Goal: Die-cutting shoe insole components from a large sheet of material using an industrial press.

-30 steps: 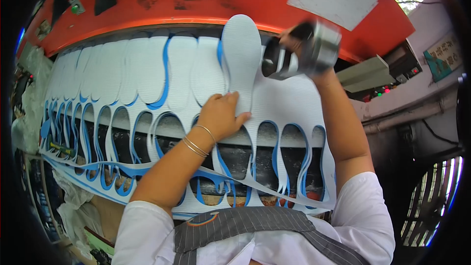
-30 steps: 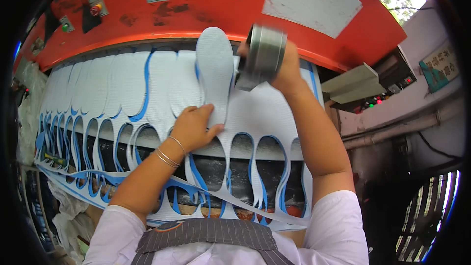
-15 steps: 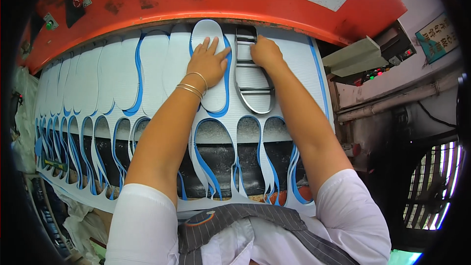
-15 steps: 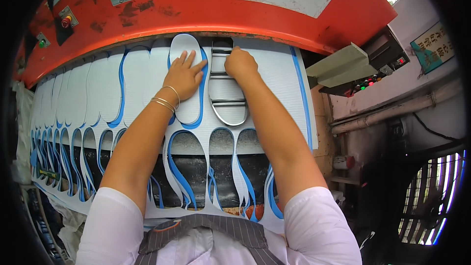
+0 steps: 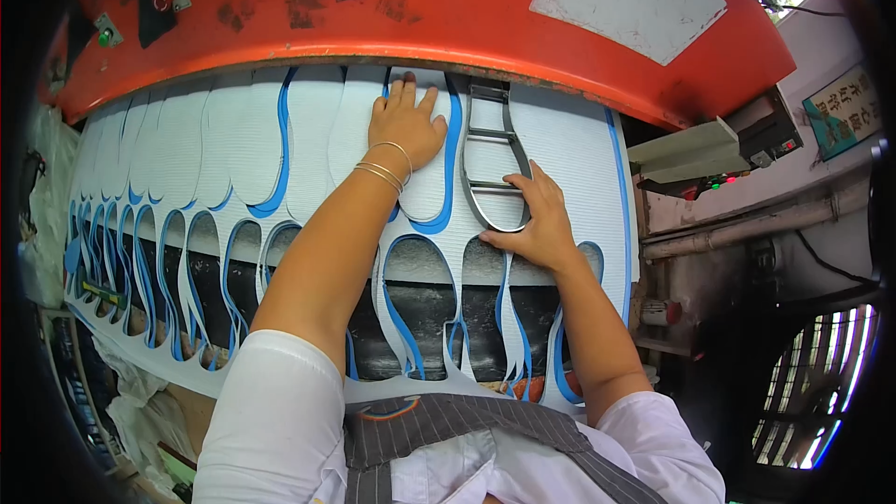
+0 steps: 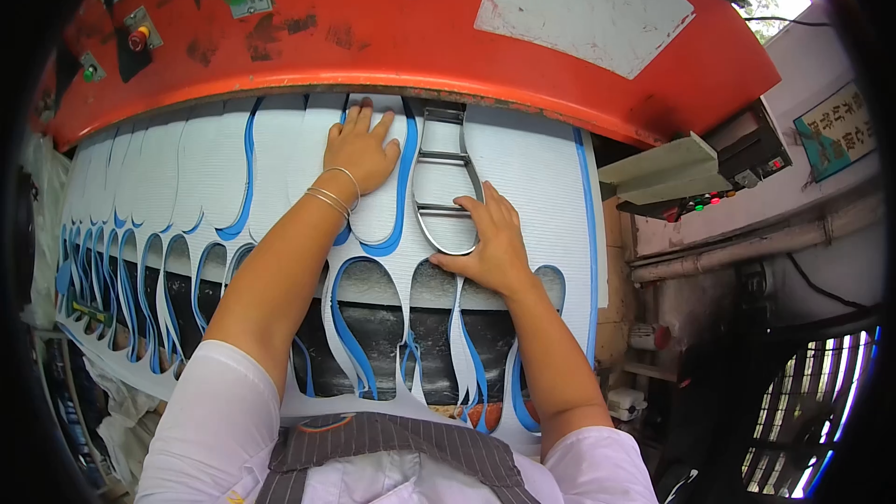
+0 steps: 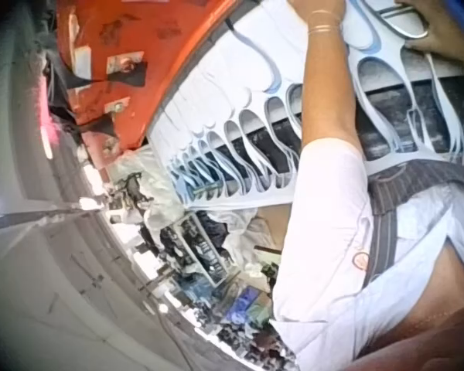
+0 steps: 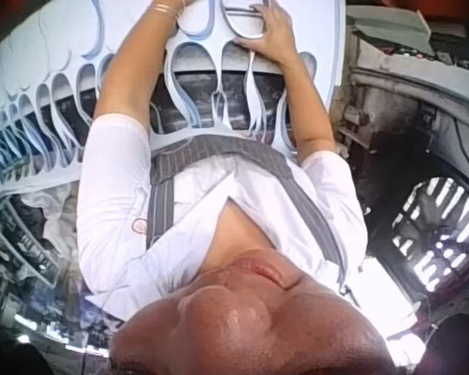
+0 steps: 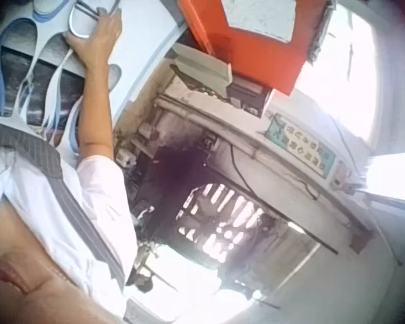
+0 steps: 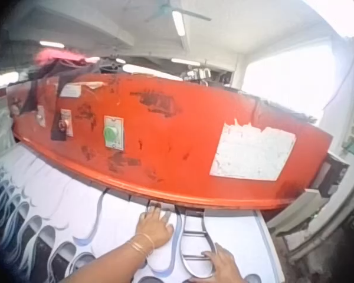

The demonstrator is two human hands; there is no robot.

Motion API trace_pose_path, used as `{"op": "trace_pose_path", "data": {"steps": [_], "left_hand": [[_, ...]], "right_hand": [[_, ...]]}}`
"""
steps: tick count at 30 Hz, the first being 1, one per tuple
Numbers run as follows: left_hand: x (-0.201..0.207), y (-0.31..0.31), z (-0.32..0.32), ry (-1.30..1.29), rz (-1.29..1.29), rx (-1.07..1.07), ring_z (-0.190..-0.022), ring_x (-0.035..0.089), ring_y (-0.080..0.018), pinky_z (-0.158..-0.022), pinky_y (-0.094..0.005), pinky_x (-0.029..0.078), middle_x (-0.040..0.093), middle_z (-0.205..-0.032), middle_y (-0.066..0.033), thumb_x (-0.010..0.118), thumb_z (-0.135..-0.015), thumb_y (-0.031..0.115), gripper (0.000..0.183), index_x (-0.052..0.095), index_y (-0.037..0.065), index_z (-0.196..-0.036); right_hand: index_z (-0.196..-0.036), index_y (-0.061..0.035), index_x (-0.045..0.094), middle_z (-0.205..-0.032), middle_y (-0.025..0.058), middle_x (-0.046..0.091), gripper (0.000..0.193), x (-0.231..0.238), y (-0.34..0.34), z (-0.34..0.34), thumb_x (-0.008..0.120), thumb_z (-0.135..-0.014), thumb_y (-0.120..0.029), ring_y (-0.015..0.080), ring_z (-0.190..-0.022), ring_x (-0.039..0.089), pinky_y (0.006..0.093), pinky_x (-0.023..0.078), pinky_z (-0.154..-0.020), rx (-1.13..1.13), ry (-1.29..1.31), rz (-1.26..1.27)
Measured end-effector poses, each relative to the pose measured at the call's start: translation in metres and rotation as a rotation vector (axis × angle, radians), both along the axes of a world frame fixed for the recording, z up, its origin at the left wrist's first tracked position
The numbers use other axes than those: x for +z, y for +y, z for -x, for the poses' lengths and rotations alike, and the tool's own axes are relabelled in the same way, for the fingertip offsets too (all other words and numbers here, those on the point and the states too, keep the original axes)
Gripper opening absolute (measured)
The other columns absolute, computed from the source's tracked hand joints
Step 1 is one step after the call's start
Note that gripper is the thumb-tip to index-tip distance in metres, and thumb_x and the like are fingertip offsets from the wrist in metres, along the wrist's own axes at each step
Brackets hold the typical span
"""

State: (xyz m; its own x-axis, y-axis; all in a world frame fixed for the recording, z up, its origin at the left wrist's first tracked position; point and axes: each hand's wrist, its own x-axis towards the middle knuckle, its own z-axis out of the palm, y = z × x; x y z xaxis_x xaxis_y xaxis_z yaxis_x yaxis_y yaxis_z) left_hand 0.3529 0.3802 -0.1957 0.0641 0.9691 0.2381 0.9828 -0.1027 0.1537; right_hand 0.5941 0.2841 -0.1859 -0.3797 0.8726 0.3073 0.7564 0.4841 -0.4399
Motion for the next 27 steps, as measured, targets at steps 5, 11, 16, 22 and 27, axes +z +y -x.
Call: {"op": "trace_pose_path", "data": {"steps": [5,11,16,22,27], "left_hand": [[0.019,-0.009,0.013,-0.034,0.045,-0.012,-0.127,0.045,-0.0334,-0.106,-0.0457,0.031,0.055,-0.129,-0.0206,0.043,-0.092,0.037,0.049,0.059,0.009,-0.128],[0.043,-0.015,0.054,-0.163,0.126,-0.244,-0.105,0.059,-0.0373,-0.094,-0.0464,0.042,0.067,-0.106,-0.0196,0.054,-0.090,0.039,0.040,0.068,0.005,-0.105],[0.091,-0.050,0.181,-0.860,0.050,-0.206,-0.082,0.069,-0.0232,-0.077,-0.0351,0.053,0.072,-0.085,-0.0123,0.071,-0.083,0.024,0.021,0.075,0.005,-0.090],[0.114,-0.062,0.469,-0.869,-0.935,0.508,-0.096,0.061,-0.0140,-0.087,-0.0280,0.048,0.066,-0.114,-0.0069,0.060,-0.095,0.018,0.031,0.060,0.004,-0.123],[0.156,-0.073,0.626,-0.375,-0.775,0.447,-0.133,0.046,-0.0283,-0.106,-0.0308,0.035,0.045,-0.146,-0.0178,0.048,-0.094,0.013,0.055,0.038,0.008,-0.147]], "right_hand": [[-0.122,-0.0085,0.059,-0.134,0.0350,0.046,0.083,0.010,-0.006,0.015,0.087,-0.053,-0.047,0.0475,-0.129,0.042,0.0506,0.031,-0.108,0.040,-0.031,-0.037],[-0.128,-0.0093,0.054,-0.137,0.0339,0.044,0.087,0.033,0.018,0.040,0.086,-0.057,-0.047,0.0436,-0.136,0.035,0.0506,0.027,-0.111,0.020,-0.039,0.091],[-0.136,-0.0074,0.048,-0.132,0.0266,0.051,0.088,0.090,0.038,0.065,0.083,-0.066,-0.047,0.0411,-0.130,0.043,0.0490,0.032,-0.106,-0.080,-0.061,-0.269],[-0.132,-0.0054,0.051,-0.127,0.0182,0.058,0.067,0.179,0.063,0.203,0.073,-0.081,-0.043,0.0334,-0.112,0.059,0.0416,0.048,-0.094,0.252,0.299,-0.012],[-0.104,-0.0093,0.050,-0.073,0.0079,0.065,0.029,0.233,0.092,0.306,0.066,-0.087,-0.027,0.0318,-0.065,0.065,0.0446,0.049,-0.054,0.124,0.384,-0.334]]}}
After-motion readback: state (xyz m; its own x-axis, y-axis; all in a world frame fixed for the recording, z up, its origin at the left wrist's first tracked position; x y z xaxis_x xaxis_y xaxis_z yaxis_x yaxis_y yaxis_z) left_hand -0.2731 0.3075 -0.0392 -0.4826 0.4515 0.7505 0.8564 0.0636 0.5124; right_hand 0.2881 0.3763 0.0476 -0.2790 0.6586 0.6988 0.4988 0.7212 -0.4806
